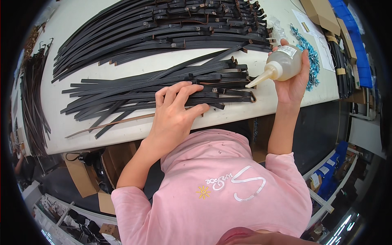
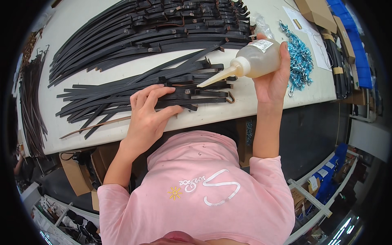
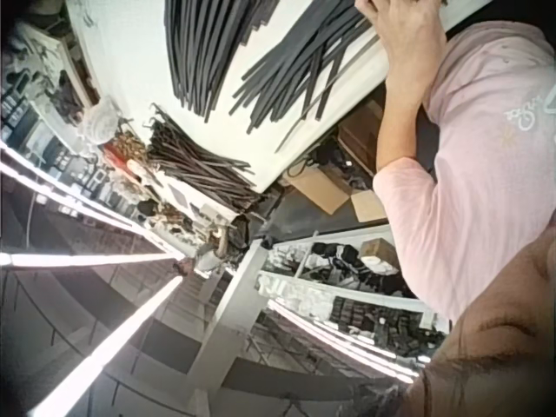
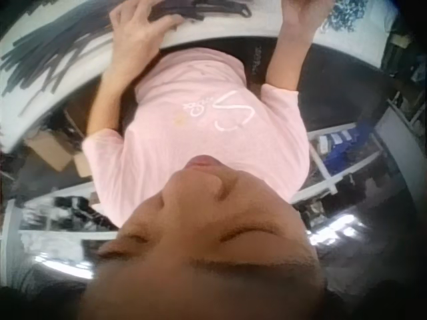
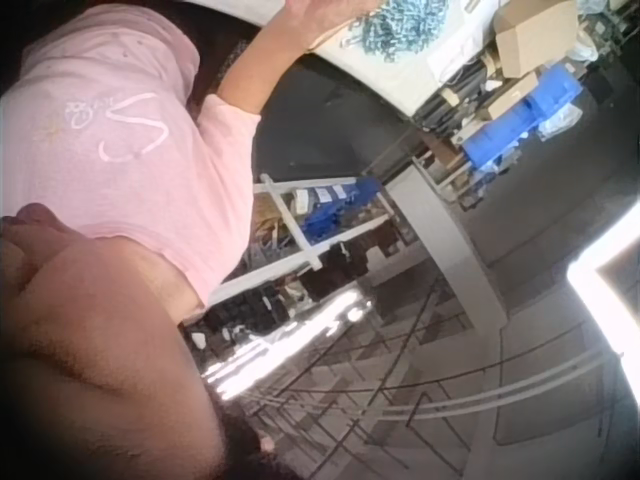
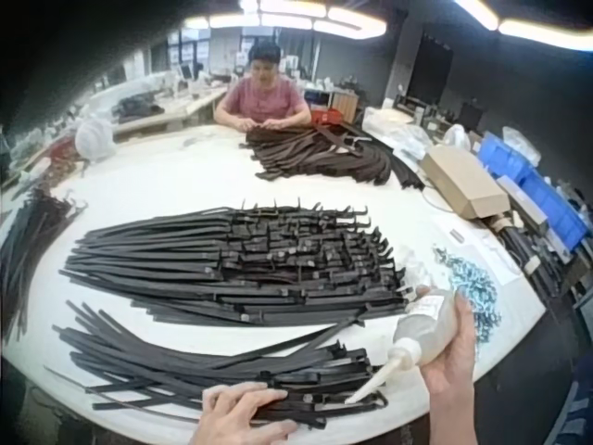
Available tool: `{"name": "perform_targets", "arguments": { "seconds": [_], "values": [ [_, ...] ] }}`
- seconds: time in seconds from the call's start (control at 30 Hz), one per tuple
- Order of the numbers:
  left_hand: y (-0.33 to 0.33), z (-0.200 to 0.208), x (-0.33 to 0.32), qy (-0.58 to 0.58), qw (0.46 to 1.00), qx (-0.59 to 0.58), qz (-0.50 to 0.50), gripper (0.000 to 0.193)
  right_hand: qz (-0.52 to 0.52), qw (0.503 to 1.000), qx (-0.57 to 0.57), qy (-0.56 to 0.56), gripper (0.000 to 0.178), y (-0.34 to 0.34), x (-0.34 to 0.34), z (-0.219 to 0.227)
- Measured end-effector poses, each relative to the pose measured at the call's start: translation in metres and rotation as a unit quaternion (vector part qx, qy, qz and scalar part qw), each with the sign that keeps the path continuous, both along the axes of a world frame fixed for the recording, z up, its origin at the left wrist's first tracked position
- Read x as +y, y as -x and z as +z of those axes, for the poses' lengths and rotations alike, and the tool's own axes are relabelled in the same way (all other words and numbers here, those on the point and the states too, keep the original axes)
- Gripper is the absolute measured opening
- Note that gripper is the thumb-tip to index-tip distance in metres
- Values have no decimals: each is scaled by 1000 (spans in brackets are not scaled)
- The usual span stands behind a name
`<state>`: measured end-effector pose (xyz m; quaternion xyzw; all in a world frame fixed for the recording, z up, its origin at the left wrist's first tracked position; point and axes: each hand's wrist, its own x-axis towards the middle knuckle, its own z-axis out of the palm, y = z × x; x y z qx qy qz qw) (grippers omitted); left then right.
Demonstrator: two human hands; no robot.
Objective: The person applies glue from a bottle to the ends of black strap-like objects and inserts small metal pieces into the glued ends. They repeat this process for multiple straps, handling them one at a time on a white table.
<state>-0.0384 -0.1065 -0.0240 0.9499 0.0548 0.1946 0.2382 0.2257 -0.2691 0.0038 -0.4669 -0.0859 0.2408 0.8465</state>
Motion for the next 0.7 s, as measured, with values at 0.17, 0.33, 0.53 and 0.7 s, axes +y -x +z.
{"name": "perform_targets", "arguments": {
  "seconds": [0.17,0.33,0.53,0.7],
  "values": [
    [1,8,5,7,999,7,-34,20,117,980,122,-105,69,4,-10,-4],
    [6,-3,0,-65,997,-47,-4,30,260,913,259,-177,76,32,-22,-4],
    [7,-10,-13,-18,998,-60,20,33,317,886,307,-142,80,72,-33,-22],
    [7,-3,-6,95,995,-14,-10,22,330,881,307,-147,81,83,-35,-24]
  ]
}}
